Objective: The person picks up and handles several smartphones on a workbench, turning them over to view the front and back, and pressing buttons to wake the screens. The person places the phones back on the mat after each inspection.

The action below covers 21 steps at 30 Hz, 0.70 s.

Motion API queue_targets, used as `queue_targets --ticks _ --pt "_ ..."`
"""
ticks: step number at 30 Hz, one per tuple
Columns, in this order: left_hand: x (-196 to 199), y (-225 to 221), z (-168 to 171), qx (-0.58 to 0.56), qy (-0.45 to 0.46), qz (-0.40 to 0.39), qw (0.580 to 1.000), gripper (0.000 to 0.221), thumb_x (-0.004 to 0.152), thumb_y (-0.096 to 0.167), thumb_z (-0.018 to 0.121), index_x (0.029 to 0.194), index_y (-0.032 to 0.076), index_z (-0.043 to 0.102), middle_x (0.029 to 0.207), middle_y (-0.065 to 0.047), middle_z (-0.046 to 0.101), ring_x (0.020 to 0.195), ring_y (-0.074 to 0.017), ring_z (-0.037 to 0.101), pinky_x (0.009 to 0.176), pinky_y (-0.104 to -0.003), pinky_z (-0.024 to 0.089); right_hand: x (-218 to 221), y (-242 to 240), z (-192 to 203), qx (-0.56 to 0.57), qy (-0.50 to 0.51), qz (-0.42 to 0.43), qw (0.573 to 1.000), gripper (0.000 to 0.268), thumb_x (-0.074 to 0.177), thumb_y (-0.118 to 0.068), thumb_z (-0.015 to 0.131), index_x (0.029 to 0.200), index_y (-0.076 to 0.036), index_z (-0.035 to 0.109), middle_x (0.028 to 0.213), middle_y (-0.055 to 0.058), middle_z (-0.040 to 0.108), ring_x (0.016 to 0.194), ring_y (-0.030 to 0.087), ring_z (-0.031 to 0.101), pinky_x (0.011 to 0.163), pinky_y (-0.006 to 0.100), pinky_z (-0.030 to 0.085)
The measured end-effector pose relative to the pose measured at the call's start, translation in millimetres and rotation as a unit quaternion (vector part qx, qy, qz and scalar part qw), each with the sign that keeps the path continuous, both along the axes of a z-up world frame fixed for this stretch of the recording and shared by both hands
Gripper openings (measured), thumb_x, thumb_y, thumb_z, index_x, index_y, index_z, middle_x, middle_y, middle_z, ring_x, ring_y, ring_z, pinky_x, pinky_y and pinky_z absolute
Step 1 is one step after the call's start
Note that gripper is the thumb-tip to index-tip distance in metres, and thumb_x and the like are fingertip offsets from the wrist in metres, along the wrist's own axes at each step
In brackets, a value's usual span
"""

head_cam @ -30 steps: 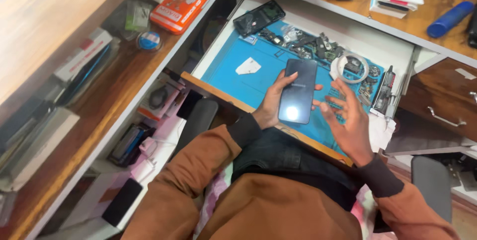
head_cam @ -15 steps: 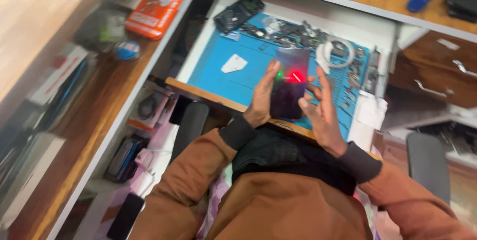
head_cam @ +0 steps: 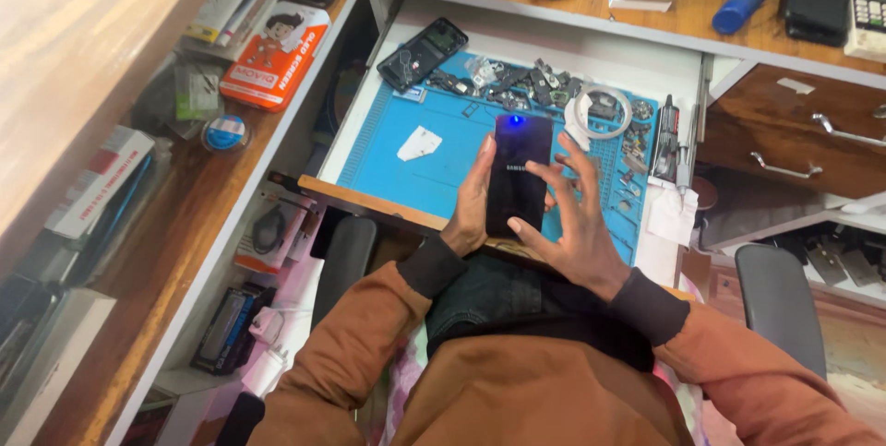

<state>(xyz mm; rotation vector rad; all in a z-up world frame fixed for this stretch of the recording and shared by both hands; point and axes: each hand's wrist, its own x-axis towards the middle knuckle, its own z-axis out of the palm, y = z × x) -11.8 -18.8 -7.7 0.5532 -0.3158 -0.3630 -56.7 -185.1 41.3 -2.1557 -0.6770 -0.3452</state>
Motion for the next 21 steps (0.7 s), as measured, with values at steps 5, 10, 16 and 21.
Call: queue_targets --ticks 5,10,16,21 --pt "0 -1 4 0.049 0.007 0.011 0.999 0.054 0.115 0.05 0.029 0.146 0.008 0.045 0.121 -0.021 0.066 0.088 -0.0283 0.073 0.078 -0.039 0.063 14 -4 -1 -0.147 -0.156 -0.05 0.975 0.062 0.083 -0.04 0.081 0.136 -0.015 0.059 0.159 0.017 0.029 0.132 0.034 0.045 0.104 0.051 0.049" --pt "-2 4 9 0.057 0.027 0.03 0.998 0.051 0.113 0.048 0.031 0.141 0.009 0.047 0.124 -0.025 0.068 0.087 -0.0277 0.074 0.079 -0.038 0.064 10 -2 -9 -0.111 -0.094 -0.027 0.989 0.066 0.09 -0.041 0.076 0.145 -0.012 0.055 0.159 0.019 0.028 0.129 0.032 0.044 0.098 0.043 0.056" --pt "-6 5 16 0.08 0.029 0.05 0.995 0.049 0.113 0.047 0.032 0.141 0.009 0.045 0.125 -0.025 0.067 0.089 -0.0283 0.074 0.081 -0.038 0.064 9 1 -8 -0.073 -0.047 -0.006 0.996 0.066 0.092 -0.041 0.072 0.148 -0.012 0.049 0.159 0.022 0.024 0.137 0.039 0.039 0.09 0.038 0.062" --pt "-1 4 17 0.086 0.043 0.058 0.994 0.048 0.111 0.048 0.035 0.14 0.01 0.045 0.122 -0.025 0.067 0.087 -0.0304 0.074 0.077 -0.042 0.064 12 0 -9 -0.064 -0.058 0.0 0.996 0.064 0.092 -0.037 0.075 0.144 -0.009 0.05 0.157 0.02 0.024 0.139 0.037 0.041 0.095 0.04 0.058"
